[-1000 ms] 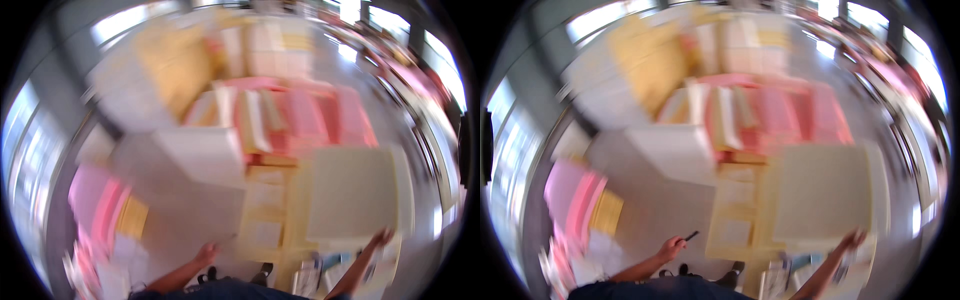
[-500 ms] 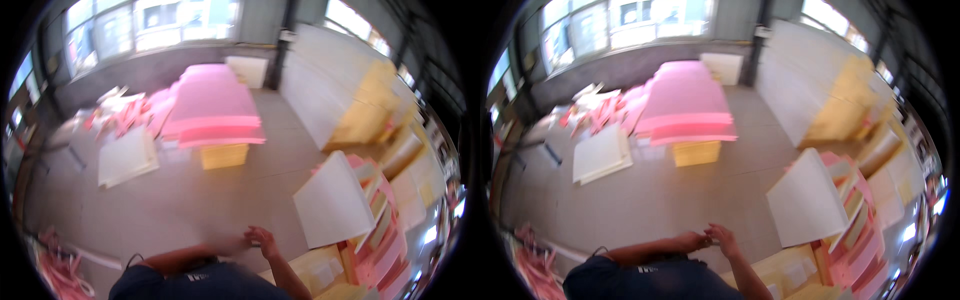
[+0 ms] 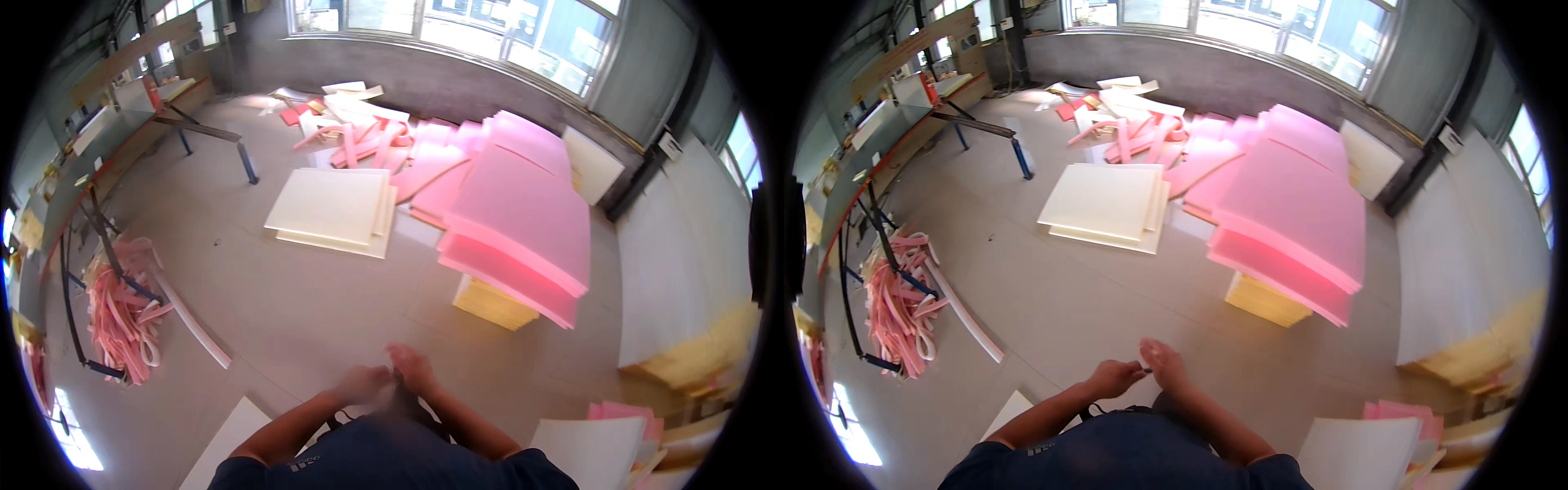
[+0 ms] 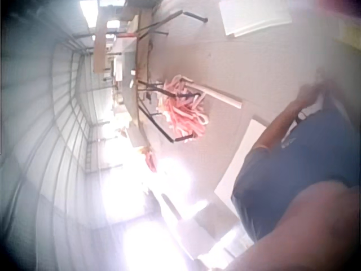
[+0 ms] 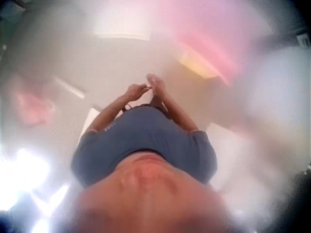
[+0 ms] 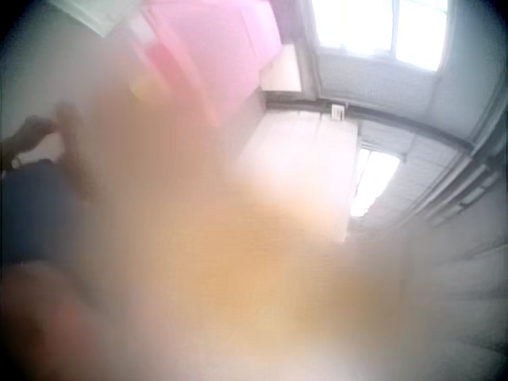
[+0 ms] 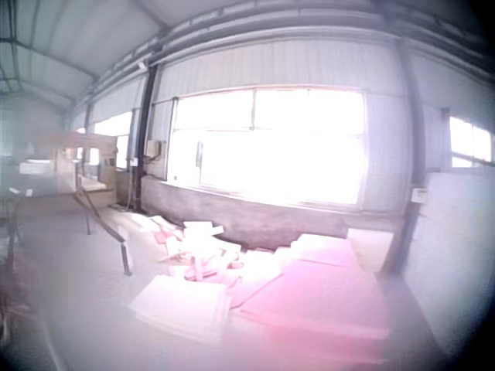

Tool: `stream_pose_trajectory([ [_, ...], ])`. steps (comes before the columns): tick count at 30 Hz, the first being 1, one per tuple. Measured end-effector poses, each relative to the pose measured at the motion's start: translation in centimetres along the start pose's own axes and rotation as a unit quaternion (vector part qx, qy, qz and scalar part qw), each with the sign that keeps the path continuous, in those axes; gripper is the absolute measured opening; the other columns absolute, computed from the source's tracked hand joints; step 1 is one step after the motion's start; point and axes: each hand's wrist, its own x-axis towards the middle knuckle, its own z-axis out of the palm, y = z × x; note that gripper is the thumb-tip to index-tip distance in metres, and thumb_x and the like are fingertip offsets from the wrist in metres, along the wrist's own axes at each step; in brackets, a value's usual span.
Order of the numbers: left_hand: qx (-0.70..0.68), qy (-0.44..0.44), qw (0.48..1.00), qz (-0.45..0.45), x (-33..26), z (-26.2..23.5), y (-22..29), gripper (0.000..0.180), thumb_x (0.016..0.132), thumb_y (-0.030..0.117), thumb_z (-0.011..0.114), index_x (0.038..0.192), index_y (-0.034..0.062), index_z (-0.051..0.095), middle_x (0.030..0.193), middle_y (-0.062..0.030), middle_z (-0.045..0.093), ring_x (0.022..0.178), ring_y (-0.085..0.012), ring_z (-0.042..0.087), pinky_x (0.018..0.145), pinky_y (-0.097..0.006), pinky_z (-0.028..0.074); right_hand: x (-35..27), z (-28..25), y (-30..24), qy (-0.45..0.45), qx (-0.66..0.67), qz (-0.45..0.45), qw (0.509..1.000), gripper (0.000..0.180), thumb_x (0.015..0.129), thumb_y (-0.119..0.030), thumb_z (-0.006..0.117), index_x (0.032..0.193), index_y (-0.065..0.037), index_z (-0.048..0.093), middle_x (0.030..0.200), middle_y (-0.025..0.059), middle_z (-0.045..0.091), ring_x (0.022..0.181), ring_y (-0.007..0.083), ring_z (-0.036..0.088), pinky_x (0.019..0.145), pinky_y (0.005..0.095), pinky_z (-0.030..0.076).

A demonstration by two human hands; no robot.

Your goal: The person measures and cuts white foam sheets on a large table using a metal ruler and a utility knife. They repeatedly mark lines, cut along the ruler, and stack the cut pieces on a nearby pile.

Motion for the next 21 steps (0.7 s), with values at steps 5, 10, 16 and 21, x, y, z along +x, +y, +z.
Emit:
stream_pose_trajectory([
  [5, -0.049, 0.222, 0.955, -0.191, 5.3, -3.8, -14.4, 0.035, 0.095, 0.038, 0.046, 0.087, 0.0066, 0.058, 0.075, -0.0164, 0.064, 0.072, -0.0391, 0.062, 0.063, -0.049, 0.048, 12.7, -2.0, -1.4, 0.029, 0.027, 0.109, 0.993, 0.032, 0.092, -0.035, 0.058, 0.104, -0.006, 0.067, 0.101, 0.0151, 0.069, 0.091, 0.0321, 0.065, 0.081, 0.0366, 0.050],
  [10, -0.013, 0.327, 0.864, -0.383, -6.2, 4.2, -36.3, 0.035, 0.091, 0.036, 0.048, 0.083, 0.0028, 0.058, 0.066, -0.0126, 0.061, 0.058, -0.0243, 0.062, 0.055, -0.040, 0.050, 22.9, 0.2, 2.3, -0.179, -0.081, 0.108, 0.974, 0.035, 0.091, -0.040, 0.056, 0.104, -0.009, 0.068, 0.096, 0.0116, 0.070, 0.089, 0.0290, 0.066, 0.078, 0.0376, 0.051],
  [16, -0.319, 0.273, 0.642, -0.642, -17.4, 8.2, -34.0, 0.033, 0.093, 0.029, 0.043, 0.078, 0.0017, 0.056, 0.062, -0.0133, 0.066, 0.046, -0.0233, 0.061, 0.041, -0.034, 0.048, 34.1, 8.2, 2.3, -0.365, -0.172, 0.072, 0.912, 0.041, 0.089, -0.048, 0.053, 0.101, -0.011, 0.067, 0.097, 0.0108, 0.069, 0.091, 0.0340, 0.064, 0.079, 0.0439, 0.050],
  [21, -0.418, 0.186, 0.600, -0.656, -21.5, 6.4, -38.2, 0.028, 0.092, 0.025, 0.049, 0.081, 0.0001, 0.056, 0.063, -0.0127, 0.064, 0.045, -0.0216, 0.060, 0.040, -0.033, 0.047, 44.0, 19.1, 2.4, -0.446, -0.302, 0.028, 0.842, 0.038, 0.086, -0.045, 0.054, 0.100, -0.011, 0.066, 0.098, 0.0126, 0.069, 0.094, 0.0347, 0.064, 0.081, 0.0458, 0.050],
])
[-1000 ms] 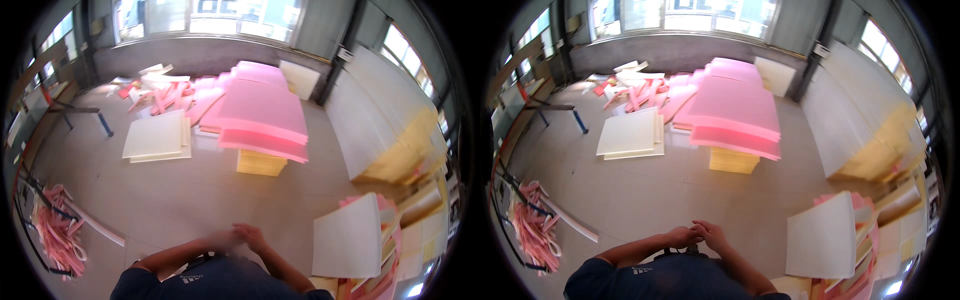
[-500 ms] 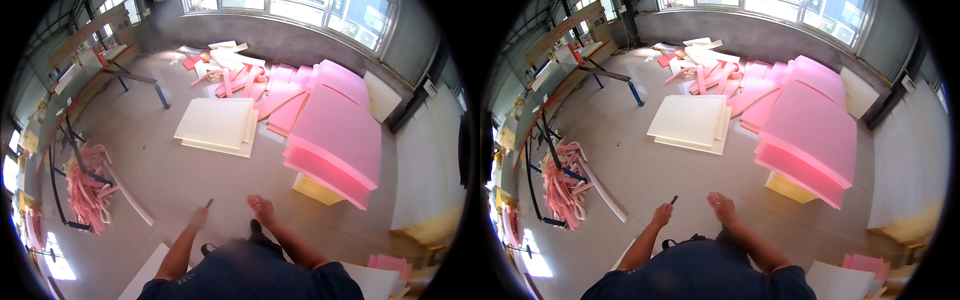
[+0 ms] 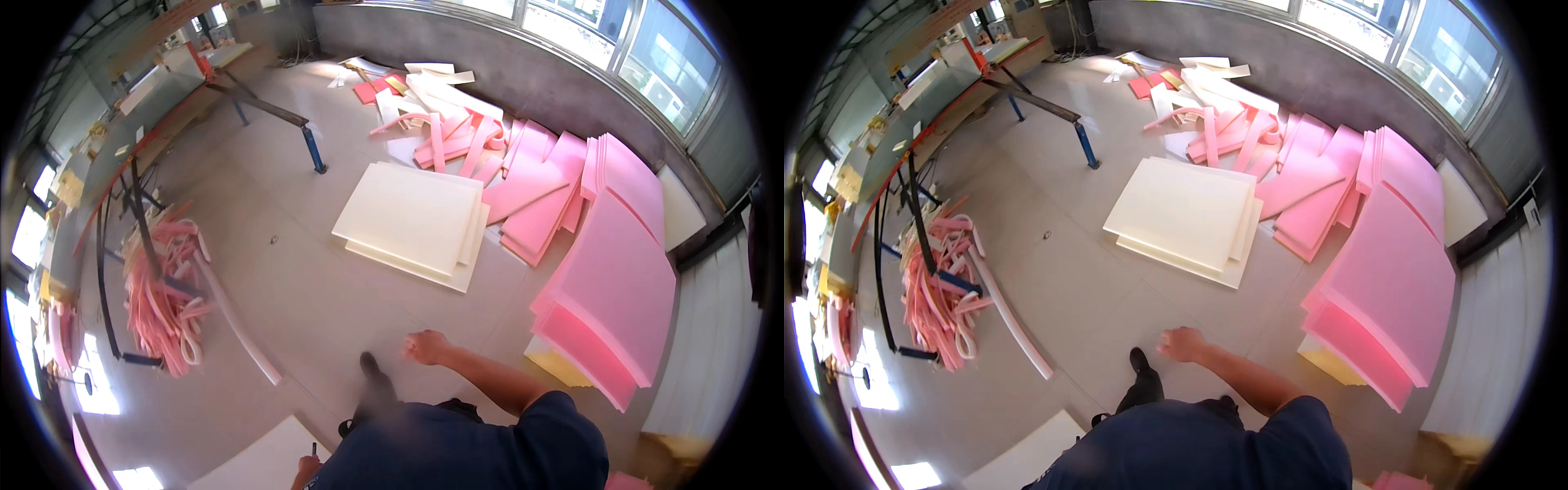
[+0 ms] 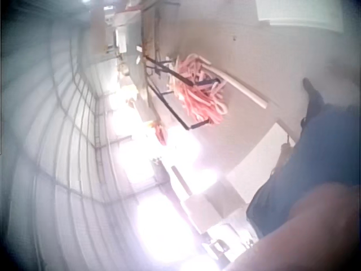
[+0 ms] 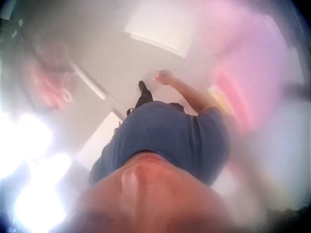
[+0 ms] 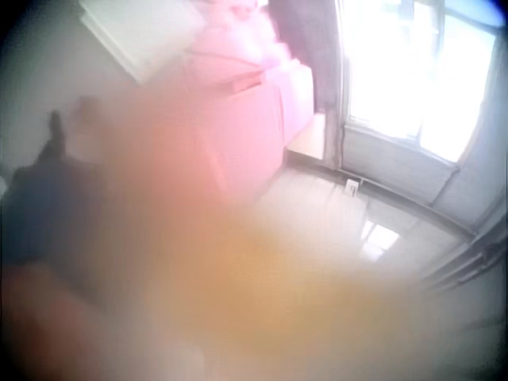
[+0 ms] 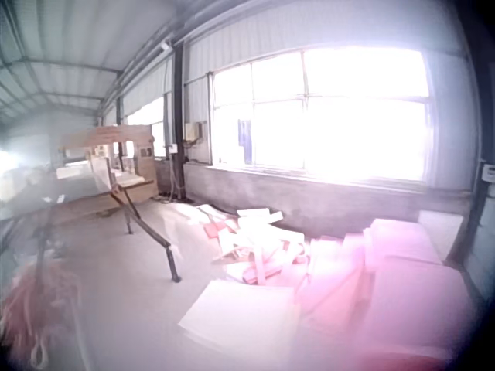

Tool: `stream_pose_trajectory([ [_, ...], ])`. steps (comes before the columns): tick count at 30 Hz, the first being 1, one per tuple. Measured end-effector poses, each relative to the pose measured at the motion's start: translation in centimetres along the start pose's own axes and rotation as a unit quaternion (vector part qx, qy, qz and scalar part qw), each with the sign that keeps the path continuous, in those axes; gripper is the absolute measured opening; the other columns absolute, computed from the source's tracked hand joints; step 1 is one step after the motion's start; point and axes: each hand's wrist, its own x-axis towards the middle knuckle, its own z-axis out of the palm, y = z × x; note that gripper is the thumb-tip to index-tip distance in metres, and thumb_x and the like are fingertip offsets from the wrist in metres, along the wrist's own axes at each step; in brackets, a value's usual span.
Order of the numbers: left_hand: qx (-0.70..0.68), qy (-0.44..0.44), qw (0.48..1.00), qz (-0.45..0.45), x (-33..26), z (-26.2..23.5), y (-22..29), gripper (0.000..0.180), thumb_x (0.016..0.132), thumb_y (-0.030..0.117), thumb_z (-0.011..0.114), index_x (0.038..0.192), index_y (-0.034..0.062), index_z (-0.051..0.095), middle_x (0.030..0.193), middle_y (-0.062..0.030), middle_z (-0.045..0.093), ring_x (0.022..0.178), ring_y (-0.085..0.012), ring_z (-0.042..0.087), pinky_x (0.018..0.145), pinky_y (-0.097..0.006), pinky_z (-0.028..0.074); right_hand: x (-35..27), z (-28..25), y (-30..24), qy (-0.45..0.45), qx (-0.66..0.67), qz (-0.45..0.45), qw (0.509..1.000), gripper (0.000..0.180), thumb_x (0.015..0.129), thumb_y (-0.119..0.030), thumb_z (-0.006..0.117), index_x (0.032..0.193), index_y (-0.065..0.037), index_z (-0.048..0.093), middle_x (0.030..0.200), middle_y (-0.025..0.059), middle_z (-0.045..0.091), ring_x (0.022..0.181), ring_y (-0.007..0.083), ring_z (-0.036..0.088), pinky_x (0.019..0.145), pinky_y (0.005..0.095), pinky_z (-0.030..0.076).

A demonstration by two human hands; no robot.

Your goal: The person measures and cuts white foam sheets on a large table using a metal ruler and a utility knife. They repeatedly mark lines, cut along the ruler, and stack the cut pieces on a nearby pile.

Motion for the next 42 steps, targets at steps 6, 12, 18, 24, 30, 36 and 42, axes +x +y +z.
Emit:
stream_pose_trajectory([
  [6, -0.177, -0.107, 0.976, 0.069, 16.9, -10.2, 19.2, 0.024, 0.091, 0.021, 0.055, 0.086, -0.0018, 0.056, 0.064, -0.0119, 0.063, 0.044, -0.0195, 0.058, 0.039, -0.031, 0.047, 13.3, 2.4, 8.4, 0.030, -0.015, 0.142, 0.989, 0.042, 0.085, -0.043, 0.055, 0.102, -0.006, 0.066, 0.111, 0.0169, 0.065, 0.104, 0.0359, 0.061, 0.089, 0.0461, 0.048],
  [12, -0.079, 0.050, 0.929, 0.357, 16.9, -17.8, 53.6, 0.022, 0.095, 0.023, 0.053, 0.091, 0.0017, 0.059, 0.071, -0.0072, 0.064, 0.055, -0.0130, 0.060, 0.045, -0.027, 0.046, 15.2, 2.0, 9.4, -0.211, -0.123, 0.248, 0.938, 0.041, 0.085, -0.036, 0.056, 0.115, -0.009, 0.065, 0.118, 0.0157, 0.064, 0.111, 0.0335, 0.060, 0.092, 0.0409, 0.049],
  [18, 0.027, 0.054, 0.919, 0.390, 20.7, -23.6, 70.6, 0.022, 0.094, 0.023, 0.055, 0.092, 0.0011, 0.060, 0.075, -0.0073, 0.067, 0.061, -0.0146, 0.063, 0.057, -0.031, 0.051, 21.7, 6.7, 4.2, -0.318, 0.007, 0.148, 0.936, 0.037, 0.080, -0.024, 0.063, 0.114, -0.011, 0.067, 0.118, 0.0111, 0.065, 0.112, 0.0293, 0.061, 0.088, 0.0425, 0.050],
  [24, 0.103, 0.053, 0.936, 0.333, 26.6, -32.0, 72.9, 0.022, 0.092, 0.021, 0.055, 0.089, 0.0000, 0.061, 0.076, -0.0110, 0.068, 0.061, -0.0179, 0.064, 0.057, -0.032, 0.051, 39.8, 1.0, 2.9, -0.334, -0.014, 0.073, 0.940, 0.037, 0.081, -0.027, 0.062, 0.115, -0.011, 0.067, 0.118, 0.0117, 0.065, 0.111, 0.0292, 0.061, 0.089, 0.0425, 0.050],
  [30, 0.058, 0.057, 0.978, 0.195, 33.1, -39.4, 68.5, 0.020, 0.092, 0.019, 0.055, 0.087, 0.0004, 0.062, 0.068, -0.0103, 0.064, 0.060, -0.0180, 0.063, 0.049, -0.034, 0.049, 61.6, -21.6, -0.7, -0.233, -0.199, 0.127, 0.943, 0.030, 0.080, -0.017, 0.056, 0.105, -0.007, 0.071, 0.113, 0.0139, 0.067, 0.106, 0.0307, 0.064, 0.084, 0.0444, 0.052],
  [36, 0.027, 0.010, 0.993, 0.118, 43.9, -49.0, 66.8, 0.021, 0.089, 0.022, 0.055, 0.091, 0.0039, 0.065, 0.076, -0.0092, 0.066, 0.070, -0.0223, 0.066, 0.057, -0.039, 0.051, 85.4, -25.1, -9.9, -0.133, -0.172, 0.137, 0.966, 0.039, 0.083, -0.036, 0.054, 0.108, -0.010, 0.069, 0.113, 0.0158, 0.066, 0.106, 0.0341, 0.063, 0.087, 0.0486, 0.050],
  [42, 0.567, 0.129, 0.737, 0.344, 59.8, -61.2, 76.8, 0.024, 0.088, 0.027, 0.058, 0.088, 0.0047, 0.068, 0.079, -0.0113, 0.069, 0.075, -0.0246, 0.068, 0.063, -0.039, 0.053, 96.6, -22.8, -20.0, -0.085, -0.136, 0.050, 0.986, 0.029, 0.082, -0.036, 0.057, 0.092, -0.014, 0.073, 0.097, 0.0052, 0.071, 0.091, 0.0242, 0.067, 0.080, 0.0402, 0.053],
])
